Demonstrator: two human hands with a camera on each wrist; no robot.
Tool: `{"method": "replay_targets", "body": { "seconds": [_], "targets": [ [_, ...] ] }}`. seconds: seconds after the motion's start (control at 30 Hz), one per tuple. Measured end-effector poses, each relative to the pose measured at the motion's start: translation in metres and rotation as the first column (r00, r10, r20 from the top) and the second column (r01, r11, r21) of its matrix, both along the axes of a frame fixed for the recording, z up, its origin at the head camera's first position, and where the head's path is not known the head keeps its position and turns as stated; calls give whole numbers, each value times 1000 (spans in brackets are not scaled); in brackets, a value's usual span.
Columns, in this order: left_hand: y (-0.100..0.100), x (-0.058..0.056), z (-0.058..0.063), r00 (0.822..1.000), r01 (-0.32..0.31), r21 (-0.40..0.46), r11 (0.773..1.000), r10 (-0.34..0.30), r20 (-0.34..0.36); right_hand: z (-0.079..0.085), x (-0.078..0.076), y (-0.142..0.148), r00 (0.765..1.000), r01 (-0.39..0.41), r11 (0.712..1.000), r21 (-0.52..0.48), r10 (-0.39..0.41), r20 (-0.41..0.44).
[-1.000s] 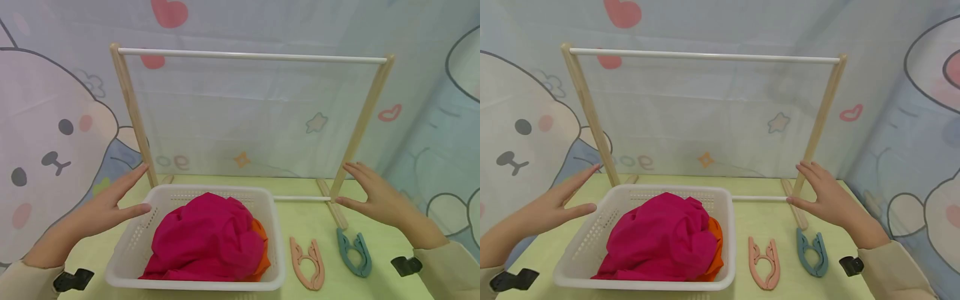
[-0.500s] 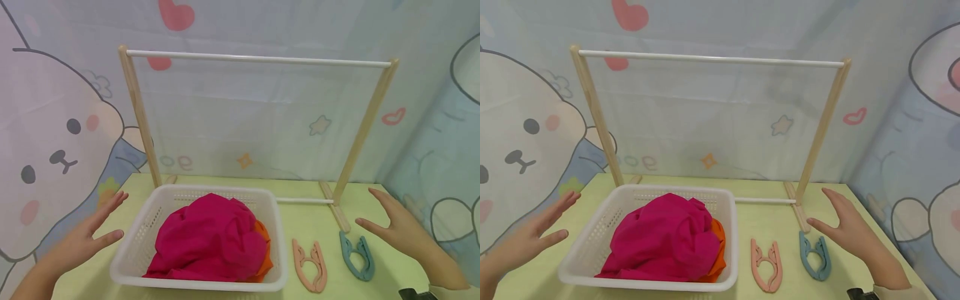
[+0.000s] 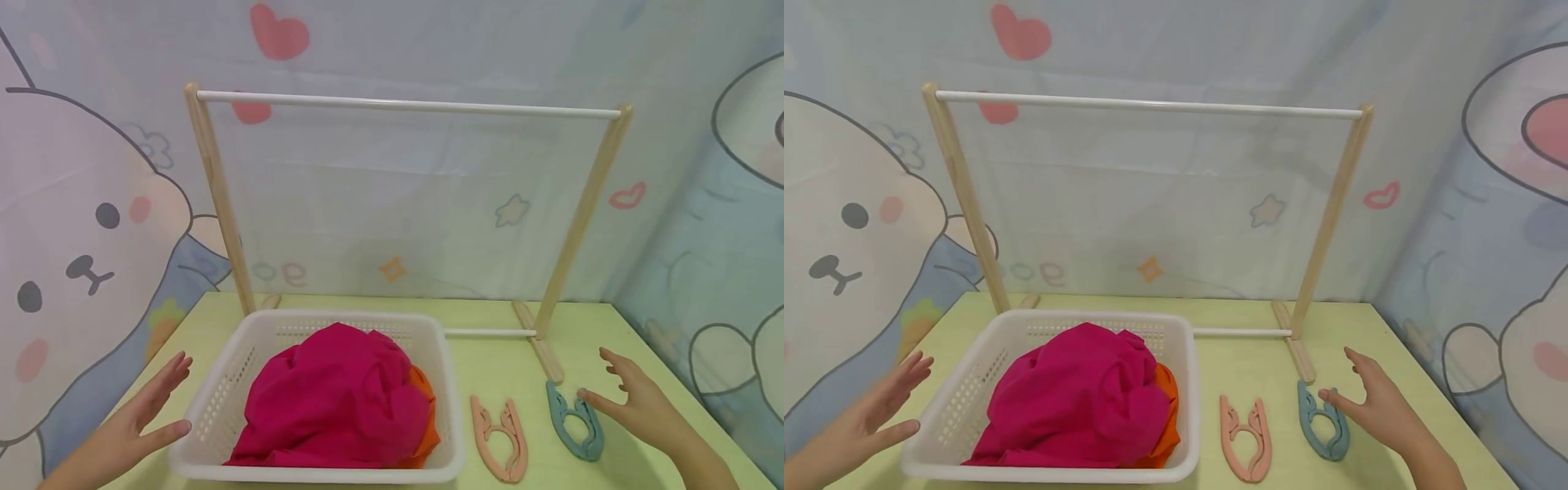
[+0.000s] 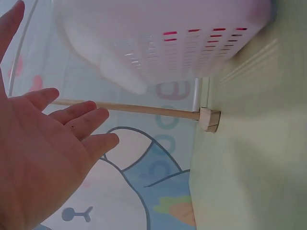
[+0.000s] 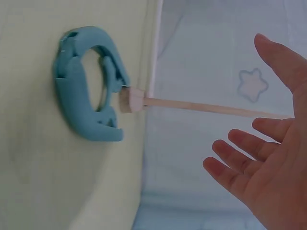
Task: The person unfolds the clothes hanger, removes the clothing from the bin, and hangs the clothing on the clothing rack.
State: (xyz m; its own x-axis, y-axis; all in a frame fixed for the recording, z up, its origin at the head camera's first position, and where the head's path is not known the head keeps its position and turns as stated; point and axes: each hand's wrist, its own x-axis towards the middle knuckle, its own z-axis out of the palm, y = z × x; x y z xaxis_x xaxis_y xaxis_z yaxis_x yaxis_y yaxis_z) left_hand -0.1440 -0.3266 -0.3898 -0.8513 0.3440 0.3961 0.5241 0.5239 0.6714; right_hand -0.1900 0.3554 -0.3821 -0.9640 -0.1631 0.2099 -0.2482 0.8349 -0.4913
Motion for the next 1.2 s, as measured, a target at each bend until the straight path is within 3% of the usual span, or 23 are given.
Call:
{"method": "replay_targets", "body": {
  "seconds": [0.17, 0.3, 0.53, 0.63, 0.9, 1.03, 1.2],
  "targets": [
    [-3, 0, -12, 998, 29, 40, 999, -31, 48, -18, -4, 6, 996, 7, 1000, -10, -7, 87],
    [-8, -2, -19, 992, 6, 35, 999, -11, 123, -28, -7, 10, 989, 13, 1000, -7, -12, 147],
    [-11, -5, -28, 952, -56, -16, 998, 58, 302, -35, -15, 16, 950, 54, 998, 14, -55, 307],
    [-10, -5, -30, 943, -45, -2, 999, 43, 329, -38, -17, 19, 935, 57, 998, 6, -56, 350],
    [-10, -3, -35, 946, 50, 98, 994, -78, 313, -46, -19, 21, 919, 54, 999, -10, -46, 391],
    [-9, -1, -38, 938, 114, 169, 979, -162, 307, -48, -21, 22, 917, 44, 999, 11, -45, 396],
    [-8, 0, -43, 894, 197, 326, 925, -306, 329, -53, -23, 21, 915, 32, 999, 24, -39, 402]
  ]
}}
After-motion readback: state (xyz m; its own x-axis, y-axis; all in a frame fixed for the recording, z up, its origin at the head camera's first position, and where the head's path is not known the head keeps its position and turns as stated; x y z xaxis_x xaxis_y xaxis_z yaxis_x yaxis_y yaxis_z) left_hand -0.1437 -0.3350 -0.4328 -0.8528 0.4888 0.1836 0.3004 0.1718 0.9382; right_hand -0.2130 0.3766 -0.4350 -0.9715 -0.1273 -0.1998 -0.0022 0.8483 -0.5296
